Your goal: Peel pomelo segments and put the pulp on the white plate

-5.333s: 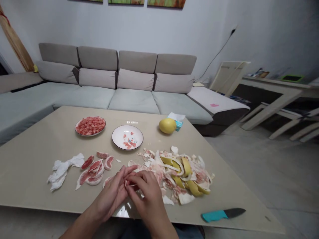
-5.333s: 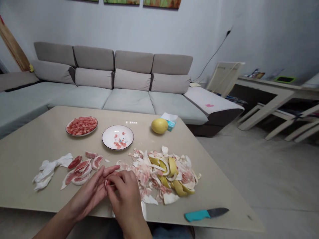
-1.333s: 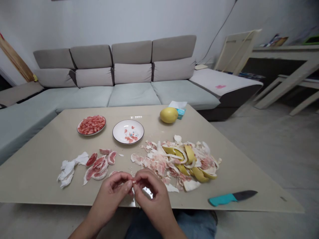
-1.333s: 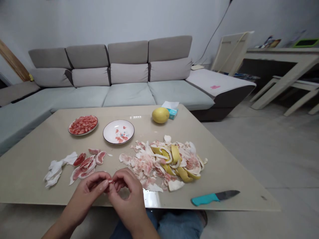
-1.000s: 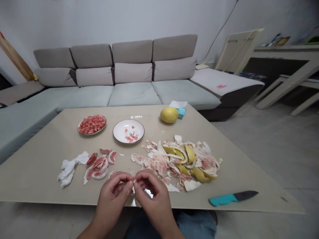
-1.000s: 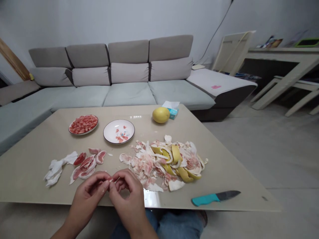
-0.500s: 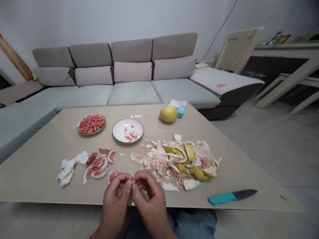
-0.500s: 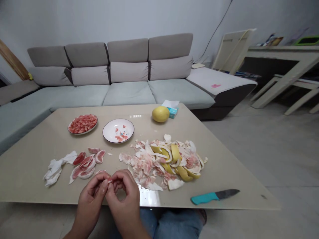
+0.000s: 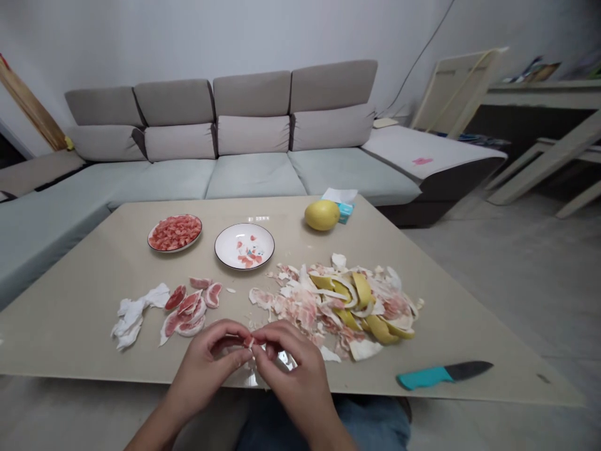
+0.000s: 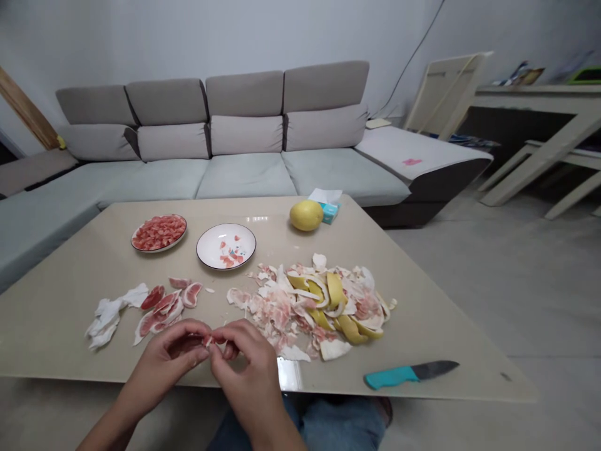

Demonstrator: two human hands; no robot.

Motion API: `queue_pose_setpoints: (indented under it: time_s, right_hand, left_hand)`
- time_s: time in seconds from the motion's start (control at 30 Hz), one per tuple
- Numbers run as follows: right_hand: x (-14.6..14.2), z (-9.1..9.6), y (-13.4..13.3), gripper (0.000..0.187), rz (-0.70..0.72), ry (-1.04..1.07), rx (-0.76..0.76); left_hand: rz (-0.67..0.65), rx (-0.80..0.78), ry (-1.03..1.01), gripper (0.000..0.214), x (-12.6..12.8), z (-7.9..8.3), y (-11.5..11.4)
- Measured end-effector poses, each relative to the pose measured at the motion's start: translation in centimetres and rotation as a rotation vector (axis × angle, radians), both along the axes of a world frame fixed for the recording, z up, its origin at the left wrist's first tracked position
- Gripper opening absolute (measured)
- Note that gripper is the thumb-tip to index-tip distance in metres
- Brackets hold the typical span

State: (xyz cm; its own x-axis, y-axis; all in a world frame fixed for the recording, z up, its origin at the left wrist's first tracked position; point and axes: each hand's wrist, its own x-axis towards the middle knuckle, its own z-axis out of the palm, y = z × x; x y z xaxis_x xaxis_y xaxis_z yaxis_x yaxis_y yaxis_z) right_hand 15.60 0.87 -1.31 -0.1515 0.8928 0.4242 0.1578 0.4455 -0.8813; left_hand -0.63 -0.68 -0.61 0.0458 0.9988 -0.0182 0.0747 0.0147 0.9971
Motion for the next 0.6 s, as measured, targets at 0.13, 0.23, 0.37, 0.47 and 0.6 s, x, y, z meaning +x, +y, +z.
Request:
queue_pose_setpoints:
  time_s: [0.13, 0.23, 0.37, 0.47, 0.6]
  right_hand:
    - [0.21, -0.19, 0.14, 0.018, 0.046, -0.005, 0.007]
    - [0.24, -0.31, 0.21, 0.015, 0.058, -0.009, -0.061]
    - [0.13, -0.29, 0.15, 0.011, 0.090, 0.011, -0.174]
    - [-0.08, -0.27, -0.05, 0.009, 0.084, 0.041, -0.203]
    - [-0.54, -0.36, -0.46, 0.008, 0.050, 0.115, -0.192]
  left_hand:
    - [-0.028, 0.109, 0.214, 0.006, -0.50, 0.75, 0.36]
    - [-0.007, 0.064, 0.192, 0.007, -0.30, 0.70, 0.19]
    - [0.032, 0.035, 0.145, 0.007, 0.02, 0.24, -0.13]
    - [0.031, -0.022, 0.038, 0.012, 0.17, 0.16, -0.15]
    - [0.027, -0.095, -0.129, 0.016, 0.48, 0.20, -0.06]
